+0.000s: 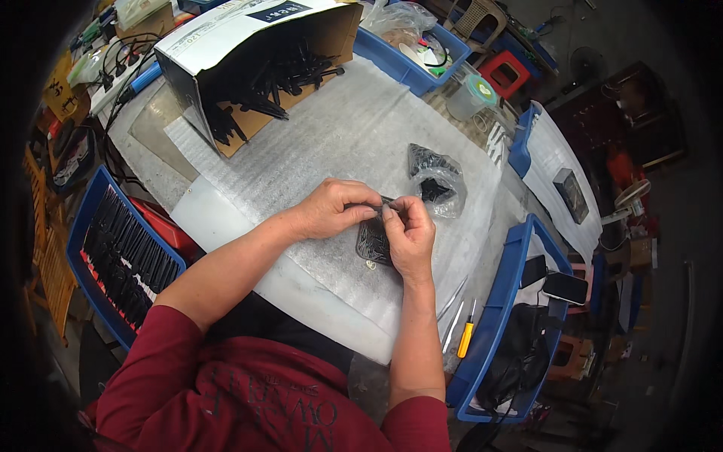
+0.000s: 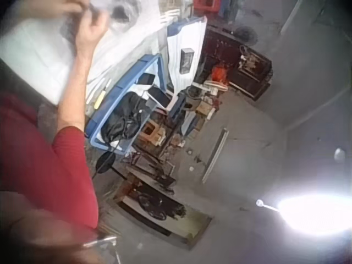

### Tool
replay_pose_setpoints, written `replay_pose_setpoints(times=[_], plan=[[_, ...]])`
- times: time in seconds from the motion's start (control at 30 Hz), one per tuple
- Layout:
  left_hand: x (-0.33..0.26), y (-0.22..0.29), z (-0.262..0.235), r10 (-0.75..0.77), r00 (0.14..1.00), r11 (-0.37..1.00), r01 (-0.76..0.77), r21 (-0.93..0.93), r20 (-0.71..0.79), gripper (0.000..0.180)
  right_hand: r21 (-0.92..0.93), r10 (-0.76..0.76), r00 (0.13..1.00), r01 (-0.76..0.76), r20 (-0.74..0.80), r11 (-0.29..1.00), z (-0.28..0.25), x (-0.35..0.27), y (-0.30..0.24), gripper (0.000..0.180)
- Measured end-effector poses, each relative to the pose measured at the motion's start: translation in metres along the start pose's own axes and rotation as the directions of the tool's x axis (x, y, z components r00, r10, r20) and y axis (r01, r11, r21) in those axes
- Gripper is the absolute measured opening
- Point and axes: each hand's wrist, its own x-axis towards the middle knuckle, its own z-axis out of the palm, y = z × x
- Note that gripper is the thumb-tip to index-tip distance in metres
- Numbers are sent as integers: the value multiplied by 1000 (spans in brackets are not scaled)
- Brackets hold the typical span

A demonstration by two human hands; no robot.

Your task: The person assembles small black components by inserting pins into them by hand, placing the finished pieces into a blue tray.

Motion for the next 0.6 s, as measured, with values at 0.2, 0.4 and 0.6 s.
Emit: replay_pose_setpoints(times=[0.2, 0.4, 0.6], plan=[[-1, 0, 0, -21, 1000, 1000, 21, -12, -6, 15, -31, 135, 991, -136, -15, 990, -6, 0, 0, 7], [0, -2, 1, -20, 1000, 1000, 20, 0, 7, 15, 75, 29, 998, -25, -48, 997, 3, 2, -5, 6], [0, 0, 0, -28, 1000, 1000, 28, 3, 12, 15, -195, 5, 1000, 0, 24, 981, -7, 0, 4, 7]])
